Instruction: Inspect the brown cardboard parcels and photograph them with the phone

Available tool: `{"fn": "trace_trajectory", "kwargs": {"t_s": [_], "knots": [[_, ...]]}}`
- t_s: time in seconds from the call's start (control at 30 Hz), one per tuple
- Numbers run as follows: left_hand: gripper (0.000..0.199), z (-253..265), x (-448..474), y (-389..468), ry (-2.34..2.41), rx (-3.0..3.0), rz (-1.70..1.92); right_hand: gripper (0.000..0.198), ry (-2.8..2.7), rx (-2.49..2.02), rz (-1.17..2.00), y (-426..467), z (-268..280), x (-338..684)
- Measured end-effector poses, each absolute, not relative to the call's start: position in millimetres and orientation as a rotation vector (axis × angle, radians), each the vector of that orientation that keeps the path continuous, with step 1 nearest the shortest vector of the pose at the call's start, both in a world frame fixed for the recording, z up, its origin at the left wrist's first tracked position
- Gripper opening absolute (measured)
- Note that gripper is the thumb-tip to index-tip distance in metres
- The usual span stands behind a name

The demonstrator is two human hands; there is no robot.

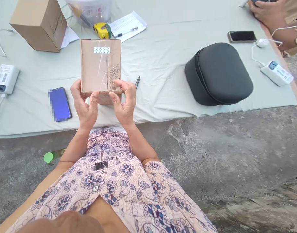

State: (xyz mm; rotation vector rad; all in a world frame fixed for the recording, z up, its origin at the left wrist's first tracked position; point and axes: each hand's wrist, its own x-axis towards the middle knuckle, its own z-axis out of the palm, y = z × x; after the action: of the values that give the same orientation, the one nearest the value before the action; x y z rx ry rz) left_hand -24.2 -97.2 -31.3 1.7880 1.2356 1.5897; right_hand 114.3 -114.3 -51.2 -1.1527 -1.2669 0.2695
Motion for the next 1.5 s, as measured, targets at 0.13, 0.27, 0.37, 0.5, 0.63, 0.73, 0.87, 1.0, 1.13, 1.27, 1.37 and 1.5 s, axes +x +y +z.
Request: {"fn": "trace_trajectory", "kwargs": {"t_s": [0.13, 0.27, 0.37, 0.5, 0.63, 0.73, 0.87, 1.0, 1.13, 1.27, 1.37, 1.5], "knots": [[0.052, -31.5, -25.1, -88.1, 1.183, 1.775, 1.560, 0.032, -1.111, -1.079, 0.362, -108.4, -56.8, 119.2], [0.052, -48.6, -28.4, -74.7, 1.188, 1.670, 1.541, 0.037, -1.036, -1.039, 0.442, -91.8, -73.9, 130.1], [0.053, -68.1, -36.3, -65.4, 1.254, 1.617, 1.491, 0.037, -1.100, -1.061, 0.438, -82.7, -93.2, 136.5], [0.055, -91.3, -46.8, -58.1, 1.340, 1.553, 1.457, 0.036, -1.097, -1.175, 0.465, -86.1, -114.8, 135.8], [0.047, -106.4, -49.7, -54.7, 1.423, 1.514, 1.415, 0.035, -1.082, -1.357, 0.497, -94.4, -125.3, 133.2], [0.038, -114.3, -50.0, -52.1, 1.462, 1.507, 1.372, 0.032, -1.144, -1.426, 0.457, -95.3, -129.2, 133.8], [0.028, -123.3, -50.6, -48.9, 1.473, 1.514, 1.289, 0.029, -1.180, -1.454, 0.414, -92.5, -133.9, 134.3], [0.032, -128.0, -50.8, -47.2, 1.477, 1.574, 1.234, 0.024, -1.166, -1.480, 0.472, -92.7, -133.7, 132.2], [0.037, -125.7, -51.1, -48.7, 1.499, 1.660, 1.260, 0.018, -1.159, -1.464, 0.480, -95.8, -129.0, 130.8], [0.050, -123.2, -45.4, -52.4, 1.330, 1.587, 1.274, 0.019, -1.177, -1.408, 0.404, -97.1, -129.1, 130.1], [0.063, -124.5, -35.5, -56.9, 1.245, 1.444, 1.251, 0.023, -1.230, -1.353, 0.313, -99.3, -125.4, 128.4], [0.066, -124.6, -22.2, -67.1, 1.154, 1.169, 1.162, 0.025, -1.378, -1.275, 0.231, -103.6, -106.4, 126.0]]}}
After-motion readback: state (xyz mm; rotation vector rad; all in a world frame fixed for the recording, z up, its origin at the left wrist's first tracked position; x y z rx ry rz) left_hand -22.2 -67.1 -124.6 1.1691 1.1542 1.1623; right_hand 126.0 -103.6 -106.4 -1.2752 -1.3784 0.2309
